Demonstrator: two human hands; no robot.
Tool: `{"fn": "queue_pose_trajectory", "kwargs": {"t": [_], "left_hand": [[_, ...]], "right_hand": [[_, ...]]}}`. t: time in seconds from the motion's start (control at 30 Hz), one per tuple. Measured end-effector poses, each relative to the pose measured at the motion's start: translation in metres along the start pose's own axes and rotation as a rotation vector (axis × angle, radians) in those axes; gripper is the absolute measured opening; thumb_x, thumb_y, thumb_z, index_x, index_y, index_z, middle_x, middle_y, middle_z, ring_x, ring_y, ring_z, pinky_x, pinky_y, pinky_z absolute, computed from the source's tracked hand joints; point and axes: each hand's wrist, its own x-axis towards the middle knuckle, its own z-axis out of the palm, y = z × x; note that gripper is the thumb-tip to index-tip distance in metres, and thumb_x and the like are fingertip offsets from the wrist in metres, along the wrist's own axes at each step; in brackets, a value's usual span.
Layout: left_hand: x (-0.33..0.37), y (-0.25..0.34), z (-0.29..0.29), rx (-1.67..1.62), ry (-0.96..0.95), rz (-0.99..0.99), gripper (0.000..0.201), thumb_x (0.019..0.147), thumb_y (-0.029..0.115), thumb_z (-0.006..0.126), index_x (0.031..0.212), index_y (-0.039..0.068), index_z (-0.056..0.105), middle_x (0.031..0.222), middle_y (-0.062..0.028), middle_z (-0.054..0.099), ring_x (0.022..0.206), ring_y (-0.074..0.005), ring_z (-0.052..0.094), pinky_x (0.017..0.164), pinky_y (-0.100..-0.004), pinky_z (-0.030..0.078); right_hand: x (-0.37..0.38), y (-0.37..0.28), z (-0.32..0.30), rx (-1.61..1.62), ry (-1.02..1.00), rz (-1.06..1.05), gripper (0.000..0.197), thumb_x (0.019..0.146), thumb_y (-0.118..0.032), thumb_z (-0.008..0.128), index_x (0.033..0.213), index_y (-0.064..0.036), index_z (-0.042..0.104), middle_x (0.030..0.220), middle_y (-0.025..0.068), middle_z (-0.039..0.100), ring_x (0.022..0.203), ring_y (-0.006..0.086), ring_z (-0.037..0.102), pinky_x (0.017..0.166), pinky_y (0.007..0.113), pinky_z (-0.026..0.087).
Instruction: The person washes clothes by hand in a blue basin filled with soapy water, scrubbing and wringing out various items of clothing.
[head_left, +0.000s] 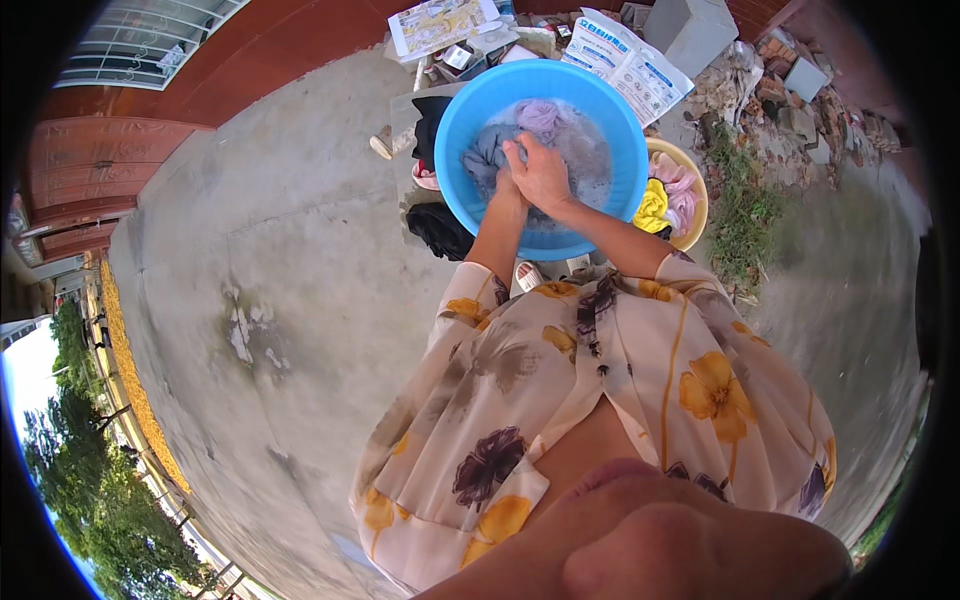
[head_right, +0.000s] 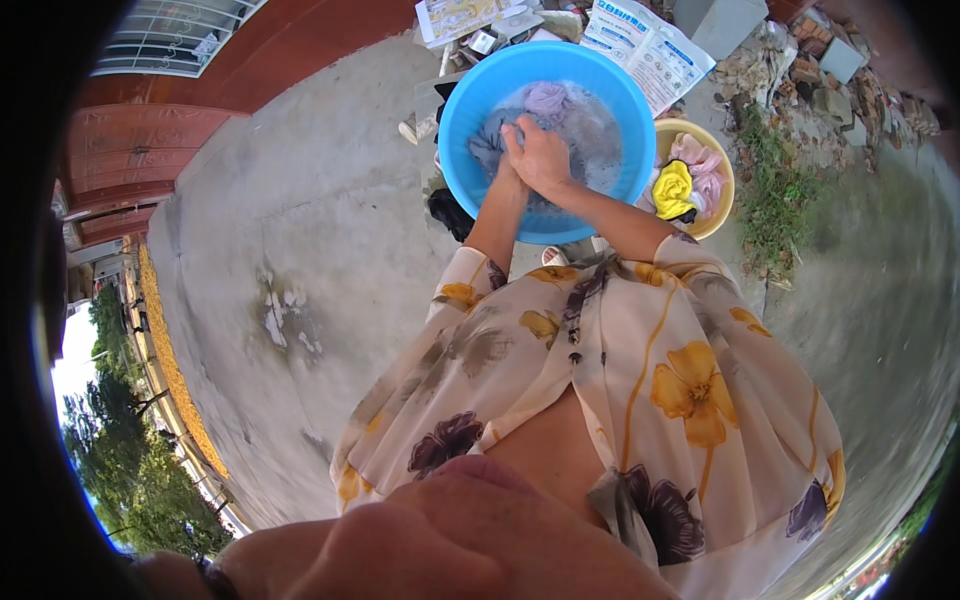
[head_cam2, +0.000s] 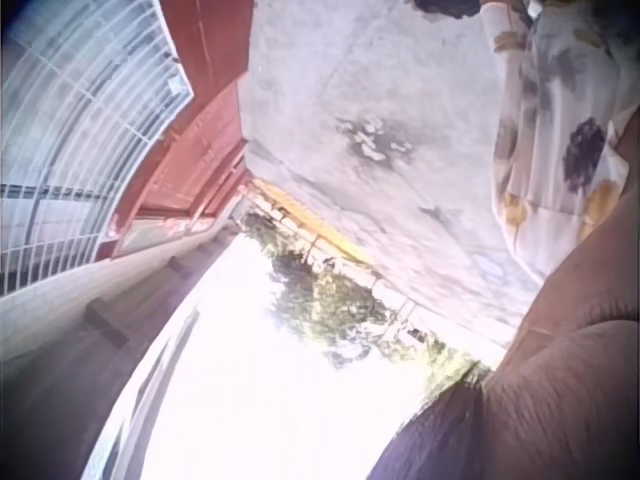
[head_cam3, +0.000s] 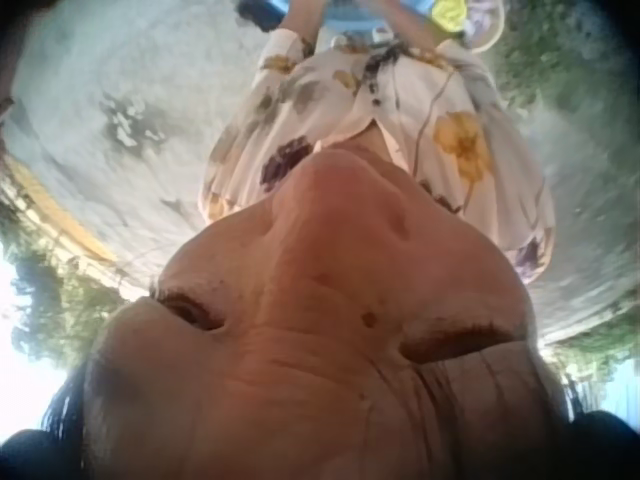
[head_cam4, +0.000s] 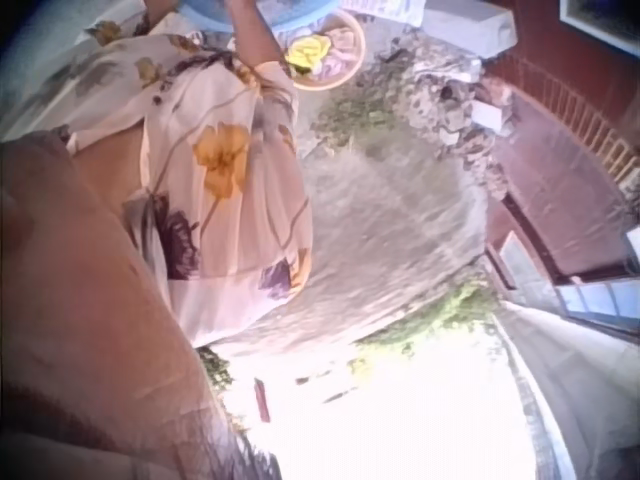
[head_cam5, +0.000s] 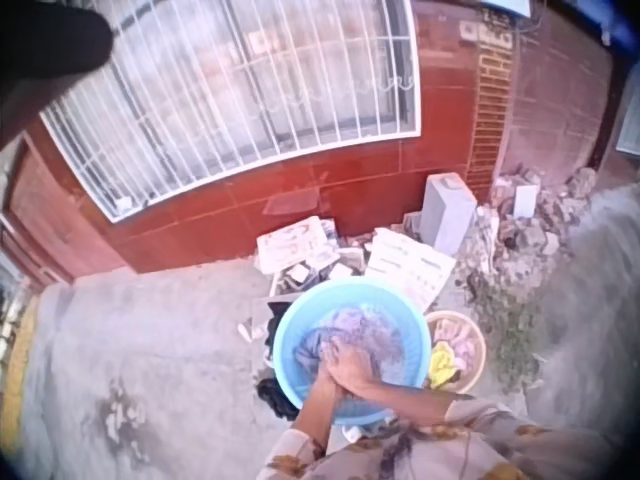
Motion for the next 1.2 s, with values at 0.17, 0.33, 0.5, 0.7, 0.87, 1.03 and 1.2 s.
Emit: {"fn": "queue_pose_trajectory", "kwargs": {"t": [0.17,0.33,0.5,0.7,0.87,1.03,1.2], "left_hand": [[0.014,-0.017,0.013,0.070,-0.026,0.022,0.042,0.104,0.037,0.037,0.131,0.007,0.050,0.122,-0.0147,0.060,0.111,-0.0289,0.060,0.093,-0.0456,0.051],[0.037,-0.007,-0.060,-0.238,-0.768,0.101,0.043,0.105,0.033,0.033,0.135,0.005,0.047,0.129,-0.0140,0.058,0.117,-0.0305,0.058,0.099,-0.0485,0.047],[-0.007,-0.017,0.013,0.033,0.048,0.002,0.063,0.100,0.038,0.050,0.146,-0.002,0.033,0.140,-0.0184,0.049,0.127,-0.0327,0.050,0.105,-0.0476,0.042],[-0.029,0.010,0.035,0.196,0.339,-0.214,0.082,0.094,0.052,0.054,0.144,-0.008,0.026,0.148,-0.0232,0.037,0.133,-0.0351,0.043,0.111,-0.0515,0.032],[0.008,0.008,0.009,-0.017,0.027,-0.131,0.062,0.098,0.049,0.049,0.141,0.005,0.042,0.142,-0.0158,0.047,0.130,-0.0303,0.047,0.109,-0.0481,0.038],[0.037,-0.002,-0.068,-0.307,-0.455,-0.014,0.048,0.101,0.042,0.046,0.135,0.008,0.050,0.132,-0.0128,0.057,0.118,-0.0294,0.056,0.103,-0.0458,0.045],[-0.001,-0.023,0.031,0.099,0.047,-0.071,0.037,0.104,0.038,0.037,0.123,0.011,0.055,0.117,-0.0121,0.060,0.113,-0.0288,0.057,0.097,-0.0465,0.046]], "right_hand": [[0.038,0.044,-0.005,-0.081,0.109,0.035,0.033,0.096,-0.041,0.050,0.097,-0.0092,0.060,0.072,0.0249,0.065,0.070,0.0473,0.064,0.066,0.059,0.050],[-0.010,-0.023,0.006,-0.001,-0.049,-0.069,0.034,0.096,-0.040,0.049,0.101,-0.0079,0.060,0.071,0.0241,0.065,0.068,0.0472,0.063,0.067,0.060,0.049],[0.037,0.081,-0.013,-0.141,0.086,0.219,0.034,0.094,-0.035,0.055,0.105,-0.0040,0.062,0.085,0.0253,0.067,0.082,0.0442,0.065,0.074,0.052,0.051],[0.044,0.104,-0.002,0.268,0.210,0.742,0.059,0.087,-0.038,0.068,0.126,0.0038,0.057,0.117,0.0185,0.065,0.105,0.0328,0.064,0.091,0.042,0.050],[0.006,0.028,-0.022,0.534,-0.176,0.521,0.073,0.083,-0.050,0.069,0.129,0.0047,0.056,0.125,0.0236,0.061,0.111,0.0381,0.061,0.090,0.045,0.050],[-0.014,-0.027,-0.003,0.207,-0.101,0.024,0.059,0.085,-0.055,0.063,0.115,-0.0047,0.067,0.092,0.0254,0.069,0.091,0.0457,0.065,0.083,0.050,0.051],[0.032,0.058,-0.016,-0.144,0.035,0.349,0.052,0.092,-0.052,0.050,0.112,-0.0068,0.066,0.090,0.0271,0.068,0.087,0.0480,0.065,0.080,0.056,0.050]]}}
